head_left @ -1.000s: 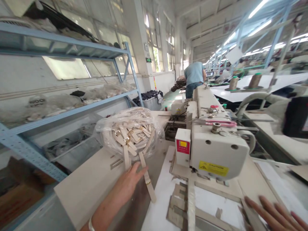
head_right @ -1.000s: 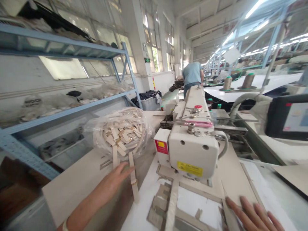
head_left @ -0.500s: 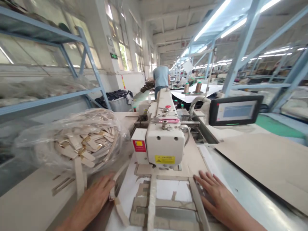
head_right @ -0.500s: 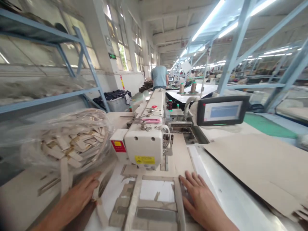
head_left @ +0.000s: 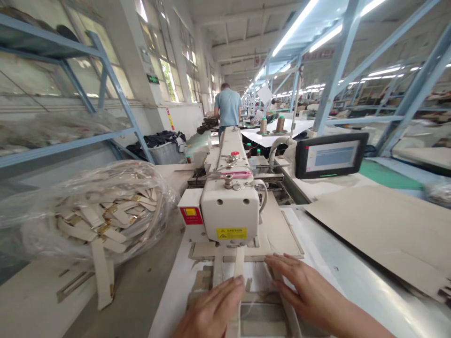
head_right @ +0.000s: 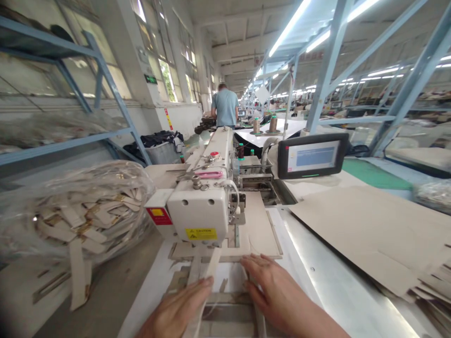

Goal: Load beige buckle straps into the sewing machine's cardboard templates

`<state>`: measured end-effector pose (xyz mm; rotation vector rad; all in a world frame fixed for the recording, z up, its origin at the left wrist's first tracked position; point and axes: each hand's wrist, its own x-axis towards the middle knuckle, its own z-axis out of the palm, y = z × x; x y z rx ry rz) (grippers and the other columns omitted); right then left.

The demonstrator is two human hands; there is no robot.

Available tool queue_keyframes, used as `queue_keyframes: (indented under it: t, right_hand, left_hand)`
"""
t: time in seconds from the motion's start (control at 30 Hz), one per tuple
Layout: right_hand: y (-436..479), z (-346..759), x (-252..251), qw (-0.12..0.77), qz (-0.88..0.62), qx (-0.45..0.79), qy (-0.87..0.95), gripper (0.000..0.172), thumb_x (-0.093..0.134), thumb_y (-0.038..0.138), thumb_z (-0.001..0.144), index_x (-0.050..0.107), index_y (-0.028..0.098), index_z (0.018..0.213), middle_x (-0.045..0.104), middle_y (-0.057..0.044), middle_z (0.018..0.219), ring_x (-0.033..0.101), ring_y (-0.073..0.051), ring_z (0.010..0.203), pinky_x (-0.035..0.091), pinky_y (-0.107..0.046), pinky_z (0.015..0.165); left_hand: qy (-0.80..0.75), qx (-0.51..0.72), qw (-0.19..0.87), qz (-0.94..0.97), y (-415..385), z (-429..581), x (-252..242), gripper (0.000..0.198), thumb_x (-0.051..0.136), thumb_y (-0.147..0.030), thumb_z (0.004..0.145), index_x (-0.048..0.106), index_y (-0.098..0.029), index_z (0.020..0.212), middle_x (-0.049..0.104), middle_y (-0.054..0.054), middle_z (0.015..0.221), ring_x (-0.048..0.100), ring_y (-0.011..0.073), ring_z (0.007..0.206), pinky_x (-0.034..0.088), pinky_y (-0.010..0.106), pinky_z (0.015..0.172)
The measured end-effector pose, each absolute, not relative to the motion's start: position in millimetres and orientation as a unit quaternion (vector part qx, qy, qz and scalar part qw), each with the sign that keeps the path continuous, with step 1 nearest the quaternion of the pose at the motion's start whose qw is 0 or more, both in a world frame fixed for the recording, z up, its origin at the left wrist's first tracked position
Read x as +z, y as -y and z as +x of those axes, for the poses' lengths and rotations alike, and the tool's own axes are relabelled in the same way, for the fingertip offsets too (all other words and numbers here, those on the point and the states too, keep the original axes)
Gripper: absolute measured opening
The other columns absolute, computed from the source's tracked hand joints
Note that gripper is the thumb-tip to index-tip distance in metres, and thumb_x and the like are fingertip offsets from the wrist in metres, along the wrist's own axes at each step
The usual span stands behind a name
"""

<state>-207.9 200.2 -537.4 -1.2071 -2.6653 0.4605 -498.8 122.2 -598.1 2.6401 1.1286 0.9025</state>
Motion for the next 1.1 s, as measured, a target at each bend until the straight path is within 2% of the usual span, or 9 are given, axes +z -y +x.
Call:
queue_keyframes:
  t: [0.07, 0.17, 0.27, 0.4, 0.53, 0.67, 0.77, 0.97, 1.1]
  right_hand:
    - [-208, -219, -540, 0.083, -0.385, 0.155, 0.906, 0.05, 0.045, 0.018, 0.095, 0.055, 0.01, 0.143, 0.061, -0.016, 0.138, 0.055, -0.029, 0.132, 0.043, -0.051, 0.116]
    - [-224, -228, -553, 0.058, -0.368, 0.15, 0.916, 0.061, 0.049, 0.007, 0.085, 0.051, 0.007, 0.146, 0.054, -0.016, 0.147, 0.049, -0.029, 0.138, 0.036, -0.051, 0.121]
    - [-236, -237, -567, 0.04, -0.367, 0.138, 0.919, 0.066, 0.051, 0.007, 0.083, 0.048, 0.007, 0.15, 0.046, -0.016, 0.153, 0.04, -0.033, 0.144, 0.031, -0.055, 0.122]
    - [-243, -250, -581, 0.05, -0.378, 0.115, 0.917, 0.064, 0.053, 0.012, 0.084, 0.051, 0.012, 0.148, 0.047, -0.012, 0.154, 0.033, -0.036, 0.147, 0.025, -0.059, 0.124]
    - [-244, -258, -587, 0.071, -0.374, 0.086, 0.921, 0.052, 0.051, 0.017, 0.09, 0.056, 0.018, 0.142, 0.051, -0.008, 0.151, 0.038, -0.033, 0.143, 0.02, -0.057, 0.124]
    - [-244, -260, -581, 0.073, -0.376, 0.069, 0.921, 0.047, 0.053, 0.019, 0.089, 0.059, 0.018, 0.136, 0.058, -0.01, 0.142, 0.041, -0.033, 0.138, 0.005, -0.061, 0.124]
    - [-243, -260, -574, 0.077, -0.37, 0.063, 0.924, 0.041, 0.053, 0.02, 0.091, 0.061, 0.016, 0.131, 0.062, -0.012, 0.134, 0.044, -0.032, 0.134, 0.001, -0.059, 0.125]
    - [-243, -257, -573, 0.076, -0.342, 0.043, 0.935, 0.043, 0.048, 0.018, 0.093, 0.055, 0.016, 0.136, 0.058, -0.013, 0.138, 0.042, -0.032, 0.134, 0.003, -0.063, 0.122]
    - [-242, -255, -574, 0.067, -0.342, 0.05, 0.936, 0.041, 0.05, 0.018, 0.092, 0.057, 0.018, 0.132, 0.055, -0.012, 0.143, 0.038, -0.033, 0.137, 0.004, -0.065, 0.122]
  left_hand:
    - [-0.362, 0.285, 0.093, 0.883, -145, -474, -601, 0.065, 0.041, 0.002, 0.086, 0.045, -0.015, 0.149, 0.059, 0.012, 0.147, 0.054, 0.0187, 0.137, 0.045, 0.029, 0.115]
    - [-0.427, 0.286, 0.193, 0.836, -168, -455, -608, 0.066, 0.041, 0.005, 0.078, 0.056, -0.012, 0.14, 0.064, 0.013, 0.141, 0.06, 0.0181, 0.132, 0.046, 0.029, 0.114]
    - [-0.473, 0.293, 0.273, 0.785, -173, -448, -611, 0.073, 0.04, 0.007, 0.073, 0.056, -0.016, 0.14, 0.066, 0.012, 0.139, 0.062, 0.0189, 0.13, 0.048, 0.035, 0.114]
    - [-0.485, 0.302, 0.317, 0.757, -172, -442, -608, 0.072, 0.041, 0.006, 0.075, 0.054, -0.018, 0.141, 0.067, 0.011, 0.138, 0.063, 0.0212, 0.129, 0.05, 0.041, 0.113]
    - [-0.484, 0.313, 0.324, 0.75, -173, -438, -608, 0.072, 0.039, 0.007, 0.074, 0.054, -0.018, 0.14, 0.068, 0.011, 0.137, 0.064, 0.0214, 0.128, 0.052, 0.041, 0.112]
    - [-0.481, 0.314, 0.31, 0.757, -173, -438, -609, 0.067, 0.04, 0.007, 0.077, 0.056, -0.018, 0.137, 0.067, 0.011, 0.137, 0.063, 0.0202, 0.128, 0.051, 0.039, 0.113]
    - [-0.494, 0.29, 0.301, 0.763, -172, -440, -604, 0.063, 0.041, 0.006, 0.081, 0.055, -0.016, 0.138, 0.064, 0.013, 0.141, 0.058, 0.021, 0.134, 0.046, 0.042, 0.118]
    - [-0.521, 0.233, 0.316, 0.758, -169, -446, -596, 0.064, 0.055, 0.001, 0.081, 0.049, -0.016, 0.142, 0.059, 0.015, 0.145, 0.055, 0.0258, 0.136, 0.045, 0.051, 0.117]
    - [-0.485, 0.226, 0.262, 0.803, -170, -446, -601, 0.066, 0.056, 0.002, 0.08, 0.051, -0.019, 0.142, 0.058, 0.014, 0.147, 0.052, 0.0267, 0.14, 0.046, 0.052, 0.117]
